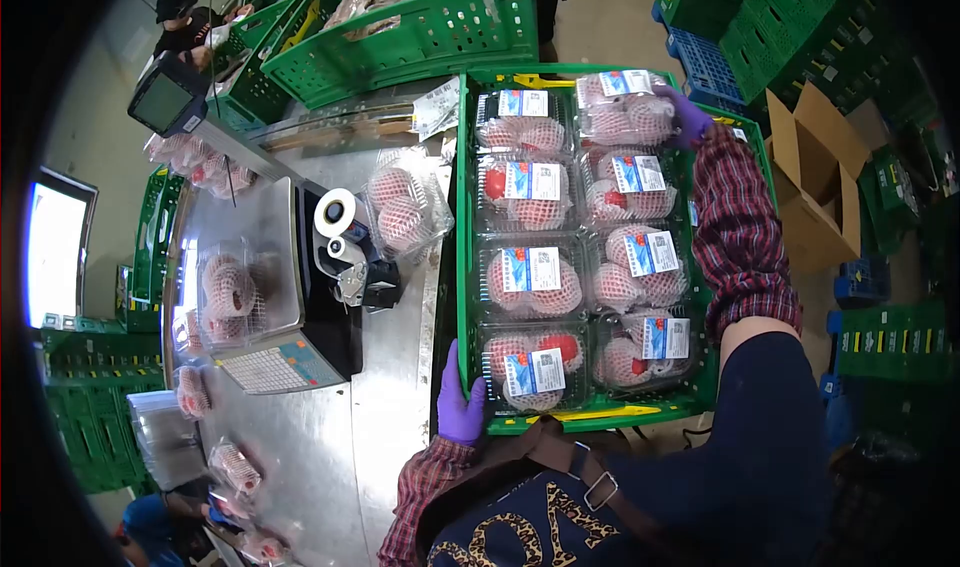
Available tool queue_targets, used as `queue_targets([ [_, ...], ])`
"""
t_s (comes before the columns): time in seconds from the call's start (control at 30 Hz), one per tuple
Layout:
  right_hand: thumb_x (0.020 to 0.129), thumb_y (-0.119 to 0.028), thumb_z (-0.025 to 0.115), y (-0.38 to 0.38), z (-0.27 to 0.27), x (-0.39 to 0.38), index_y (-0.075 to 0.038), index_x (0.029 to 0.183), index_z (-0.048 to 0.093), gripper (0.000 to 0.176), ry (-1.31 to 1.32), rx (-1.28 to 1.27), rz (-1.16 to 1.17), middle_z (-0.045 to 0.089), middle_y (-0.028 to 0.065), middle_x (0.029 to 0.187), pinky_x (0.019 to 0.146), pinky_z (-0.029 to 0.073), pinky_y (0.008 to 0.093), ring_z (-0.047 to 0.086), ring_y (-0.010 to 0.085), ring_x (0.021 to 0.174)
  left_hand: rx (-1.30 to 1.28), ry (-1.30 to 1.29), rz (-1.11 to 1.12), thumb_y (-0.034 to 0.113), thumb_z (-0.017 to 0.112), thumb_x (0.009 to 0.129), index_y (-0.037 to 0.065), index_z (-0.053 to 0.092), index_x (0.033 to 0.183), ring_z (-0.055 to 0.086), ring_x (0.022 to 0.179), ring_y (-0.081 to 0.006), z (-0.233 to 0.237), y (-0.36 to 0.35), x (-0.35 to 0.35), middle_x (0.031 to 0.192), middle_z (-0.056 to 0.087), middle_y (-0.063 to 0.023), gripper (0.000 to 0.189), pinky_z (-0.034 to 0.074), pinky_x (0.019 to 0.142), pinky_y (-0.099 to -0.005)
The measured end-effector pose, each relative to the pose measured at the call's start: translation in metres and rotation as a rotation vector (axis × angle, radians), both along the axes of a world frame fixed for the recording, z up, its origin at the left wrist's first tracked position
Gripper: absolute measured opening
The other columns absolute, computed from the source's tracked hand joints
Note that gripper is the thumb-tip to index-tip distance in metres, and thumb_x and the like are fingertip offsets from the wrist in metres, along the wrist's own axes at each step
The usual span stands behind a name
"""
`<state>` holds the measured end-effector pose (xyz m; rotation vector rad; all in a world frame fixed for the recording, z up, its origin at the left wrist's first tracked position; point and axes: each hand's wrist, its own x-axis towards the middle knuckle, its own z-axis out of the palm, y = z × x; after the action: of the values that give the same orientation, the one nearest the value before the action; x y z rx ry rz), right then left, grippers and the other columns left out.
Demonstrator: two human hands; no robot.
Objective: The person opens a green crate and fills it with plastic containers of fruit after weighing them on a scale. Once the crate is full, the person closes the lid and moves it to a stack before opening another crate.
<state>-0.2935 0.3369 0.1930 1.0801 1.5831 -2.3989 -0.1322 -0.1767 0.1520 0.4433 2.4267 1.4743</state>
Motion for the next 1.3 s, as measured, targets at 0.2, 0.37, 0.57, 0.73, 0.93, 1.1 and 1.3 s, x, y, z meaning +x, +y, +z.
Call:
queue_targets([
  [0.2,0.087,-0.039,0.046,0.021,-0.096,-0.016,-0.005,0.125,0.041,0.052,0.14,1.259,-0.322,0.054,0.0182,0.113,0.086,0.042,0.0326,0.054,0.0286,0.102,0.04,-0.031,0.015,0.02,0.054,0.083,0.001,0.024,0.133,0.044,0.113,-0.0278,-0.002,0.0,0.002,0.127,0.041,-0.0192,0.061,0.035,0.093,-0.0337],
  [0.37,0.081,-0.028,0.054,-0.016,-0.045,0.052,-0.01,0.124,0.043,0.047,0.156,1.42,0.072,0.046,0.0196,0.12,0.086,0.043,0.0366,0.051,0.0358,0.101,0.18,-0.104,0.018,0.01,0.055,0.082,0.002,0.025,0.133,0.043,0.112,-0.0217,-0.003,0.0,0.004,0.125,0.042,-0.0149,0.06,0.033,0.095,-0.031],
  [0.57,0.081,-0.031,0.052,-0.051,-0.045,0.12,-0.014,0.122,0.047,0.045,0.186,1.707,0.477,0.035,0.02,0.129,0.095,0.036,0.0385,0.042,0.035,0.113,0.248,-0.074,0.02,0.009,0.057,0.08,0.004,0.026,0.134,0.043,0.111,-0.0204,-0.009,-0.001,0.007,0.123,0.044,-0.0128,0.062,0.033,0.094,-0.0305],
  [0.73,0.079,-0.042,0.053,-0.069,-0.029,0.123,-0.015,0.121,0.048,0.05,0.014,1.667,0.584,0.038,0.0221,0.126,0.097,0.033,0.0408,0.04,0.0371,0.114,0.244,-0.102,0.102,0.006,0.059,0.078,0.003,0.031,0.131,0.047,0.105,-0.017,-0.027,-0.007,0.01,0.12,0.048,-0.0118,0.06,0.038,0.089,-0.0279],
  [0.93,0.077,-0.048,0.052,-0.069,-0.034,0.157,-0.019,0.123,0.048,0.054,0.092,1.696,0.671,0.036,0.0266,0.127,0.098,0.032,0.0408,0.039,0.0395,0.115,0.386,-0.109,0.547,0.011,0.06,0.08,0.0,0.032,0.128,0.051,0.096,-0.018,-0.036,-0.012,0.057,0.113,0.049,-0.014,0.057,0.041,0.083,-0.027],
  [1.1,0.076,-0.048,0.052,-0.054,-0.006,0.117,-0.02,0.119,0.049,0.051,0.177,1.7,0.835,0.049,0.0159,0.112,0.087,0.039,0.0423,0.047,0.0332,0.103,0.619,-0.428,1.049,0.028,0.053,0.085,0.017,0.046,0.102,0.047,0.079,-0.0099,-0.008,0.039,0.168,0.091,0.052,0.0023,0.021,0.036,0.067,-0.029],
  [1.3,0.076,-0.051,0.051,-0.048,-0.031,0.06,-0.019,0.125,0.042,0.059,0.416,1.757,0.834,0.048,0.0145,0.108,0.09,0.033,0.0436,0.045,0.0323,0.103,0.781,-0.594,0.778,0.027,0.047,0.089,0.007,0.051,0.098,0.055,0.084,-0.0163,-0.016,0.138,0.216,0.089,0.056,-0.004,0.022,0.045,0.074,-0.0344],
])
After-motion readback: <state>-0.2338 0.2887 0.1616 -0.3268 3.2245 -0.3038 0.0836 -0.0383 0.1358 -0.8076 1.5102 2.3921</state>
